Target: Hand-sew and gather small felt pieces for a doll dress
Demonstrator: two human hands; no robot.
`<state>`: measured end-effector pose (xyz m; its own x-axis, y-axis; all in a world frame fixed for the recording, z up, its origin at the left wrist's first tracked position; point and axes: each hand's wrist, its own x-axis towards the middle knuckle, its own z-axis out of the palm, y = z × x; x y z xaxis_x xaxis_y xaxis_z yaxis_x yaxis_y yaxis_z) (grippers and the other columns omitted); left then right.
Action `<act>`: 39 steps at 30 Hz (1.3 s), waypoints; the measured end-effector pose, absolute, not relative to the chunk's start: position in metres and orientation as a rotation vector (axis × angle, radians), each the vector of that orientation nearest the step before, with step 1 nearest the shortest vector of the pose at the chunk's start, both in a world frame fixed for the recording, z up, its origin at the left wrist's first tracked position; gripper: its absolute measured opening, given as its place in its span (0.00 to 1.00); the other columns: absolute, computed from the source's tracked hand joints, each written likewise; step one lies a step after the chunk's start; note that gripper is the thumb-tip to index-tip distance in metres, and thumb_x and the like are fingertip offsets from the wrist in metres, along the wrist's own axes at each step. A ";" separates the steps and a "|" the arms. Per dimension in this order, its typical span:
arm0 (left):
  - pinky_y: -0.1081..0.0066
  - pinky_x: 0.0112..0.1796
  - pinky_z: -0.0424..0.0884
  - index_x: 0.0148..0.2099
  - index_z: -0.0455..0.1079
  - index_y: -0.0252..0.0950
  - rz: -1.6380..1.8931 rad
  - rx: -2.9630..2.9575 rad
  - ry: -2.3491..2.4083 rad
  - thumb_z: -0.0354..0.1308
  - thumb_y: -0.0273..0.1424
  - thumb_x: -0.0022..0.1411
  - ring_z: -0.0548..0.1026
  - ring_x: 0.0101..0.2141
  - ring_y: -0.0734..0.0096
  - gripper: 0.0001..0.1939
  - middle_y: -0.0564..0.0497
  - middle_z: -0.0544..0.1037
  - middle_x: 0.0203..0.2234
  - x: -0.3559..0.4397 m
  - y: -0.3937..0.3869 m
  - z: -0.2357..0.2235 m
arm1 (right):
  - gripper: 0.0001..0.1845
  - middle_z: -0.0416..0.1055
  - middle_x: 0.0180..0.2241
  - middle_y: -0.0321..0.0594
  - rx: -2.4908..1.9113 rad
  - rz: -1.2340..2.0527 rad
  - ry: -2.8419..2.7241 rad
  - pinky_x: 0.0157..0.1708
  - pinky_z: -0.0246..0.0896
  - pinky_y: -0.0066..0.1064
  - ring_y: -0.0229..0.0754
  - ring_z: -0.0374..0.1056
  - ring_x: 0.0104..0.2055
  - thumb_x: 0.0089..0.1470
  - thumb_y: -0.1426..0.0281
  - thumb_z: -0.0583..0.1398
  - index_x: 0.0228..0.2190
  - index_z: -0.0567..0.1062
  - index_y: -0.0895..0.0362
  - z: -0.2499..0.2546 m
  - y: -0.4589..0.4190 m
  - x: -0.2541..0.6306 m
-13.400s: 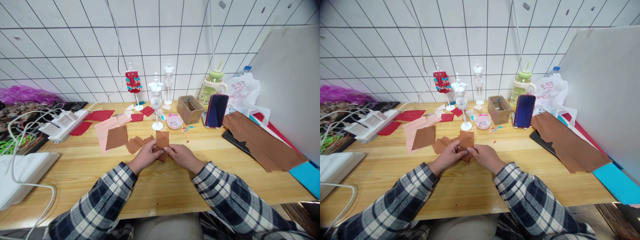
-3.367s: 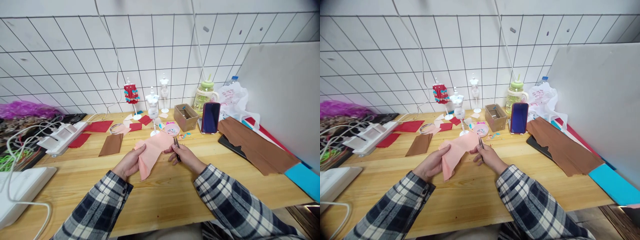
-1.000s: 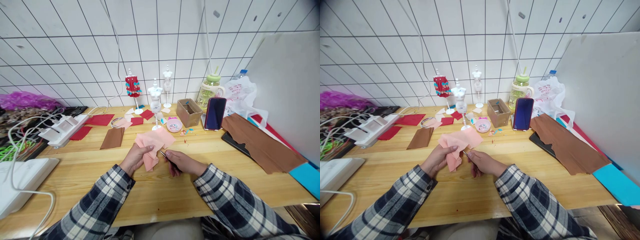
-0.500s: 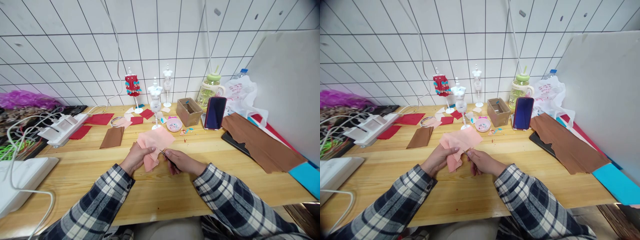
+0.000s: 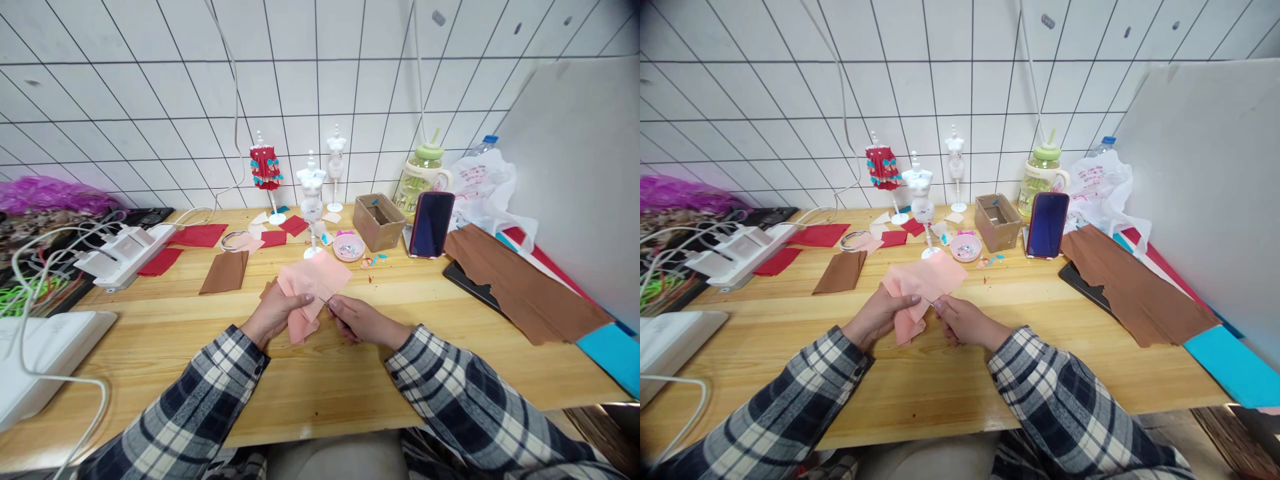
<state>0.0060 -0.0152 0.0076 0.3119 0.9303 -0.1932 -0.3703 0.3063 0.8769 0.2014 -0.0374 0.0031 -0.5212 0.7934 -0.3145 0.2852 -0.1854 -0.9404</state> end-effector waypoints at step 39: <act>0.57 0.48 0.72 0.53 0.71 0.30 0.990 0.879 0.853 0.71 0.26 0.47 0.79 0.44 0.53 0.30 0.36 0.78 0.47 0.003 -0.015 0.011 | 0.22 0.51 0.19 0.27 -1.226 1.874 -1.567 0.13 0.59 0.23 0.31 0.46 0.17 0.62 0.50 0.48 0.35 0.65 0.56 0.010 -0.035 0.207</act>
